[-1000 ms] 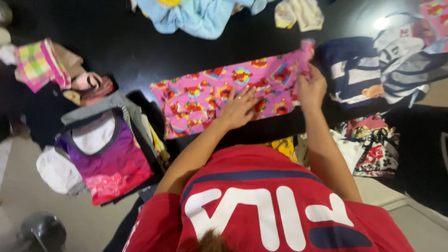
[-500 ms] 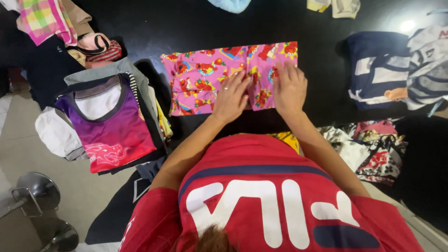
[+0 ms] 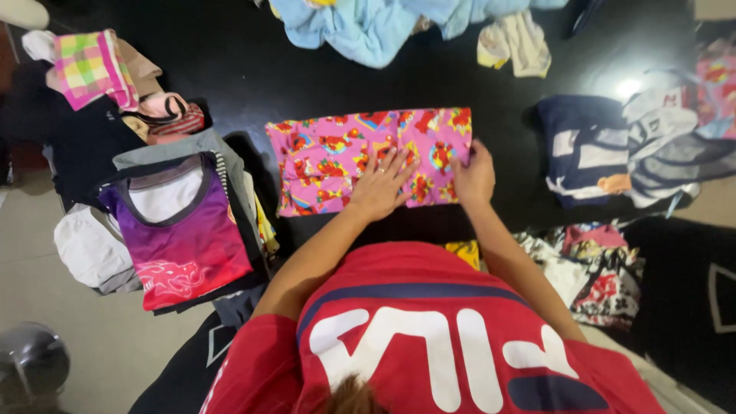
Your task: Folding various items of clothing on a table.
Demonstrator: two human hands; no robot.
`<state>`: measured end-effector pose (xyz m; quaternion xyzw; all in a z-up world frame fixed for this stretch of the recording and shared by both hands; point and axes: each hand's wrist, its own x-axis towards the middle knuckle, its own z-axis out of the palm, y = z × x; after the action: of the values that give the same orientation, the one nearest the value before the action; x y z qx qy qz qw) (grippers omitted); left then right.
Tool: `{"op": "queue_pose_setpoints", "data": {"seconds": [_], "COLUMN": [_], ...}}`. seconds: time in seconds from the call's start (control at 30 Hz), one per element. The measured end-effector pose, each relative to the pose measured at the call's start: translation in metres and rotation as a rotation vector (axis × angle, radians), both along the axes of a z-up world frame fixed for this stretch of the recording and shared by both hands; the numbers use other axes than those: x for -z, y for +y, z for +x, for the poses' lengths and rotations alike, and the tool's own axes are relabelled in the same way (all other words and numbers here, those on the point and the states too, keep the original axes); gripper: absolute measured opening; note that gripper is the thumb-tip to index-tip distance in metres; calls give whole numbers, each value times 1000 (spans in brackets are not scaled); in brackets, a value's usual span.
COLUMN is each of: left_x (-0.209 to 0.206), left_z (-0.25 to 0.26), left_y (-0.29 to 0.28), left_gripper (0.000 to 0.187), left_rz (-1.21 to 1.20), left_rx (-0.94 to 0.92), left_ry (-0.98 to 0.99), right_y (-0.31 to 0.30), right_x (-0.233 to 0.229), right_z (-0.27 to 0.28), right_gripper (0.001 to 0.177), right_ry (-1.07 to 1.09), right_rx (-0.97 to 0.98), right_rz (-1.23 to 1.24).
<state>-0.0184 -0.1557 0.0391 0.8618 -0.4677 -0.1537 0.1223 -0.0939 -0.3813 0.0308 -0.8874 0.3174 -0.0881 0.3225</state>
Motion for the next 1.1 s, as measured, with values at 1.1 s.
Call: {"op": "queue_pose_setpoints", "data": {"seconds": [1.1], "left_x": [-4], "left_z": [-14], "left_y": [79], "left_gripper": [67], "left_rz": [-116], "left_rx": [-514], "left_ry": [-16], "right_y": [105], "right_x": [-41], "right_z": [41], "right_gripper": [59], "right_ry": [-103], "right_rx": [-1038], "right_rz": [-476]}}
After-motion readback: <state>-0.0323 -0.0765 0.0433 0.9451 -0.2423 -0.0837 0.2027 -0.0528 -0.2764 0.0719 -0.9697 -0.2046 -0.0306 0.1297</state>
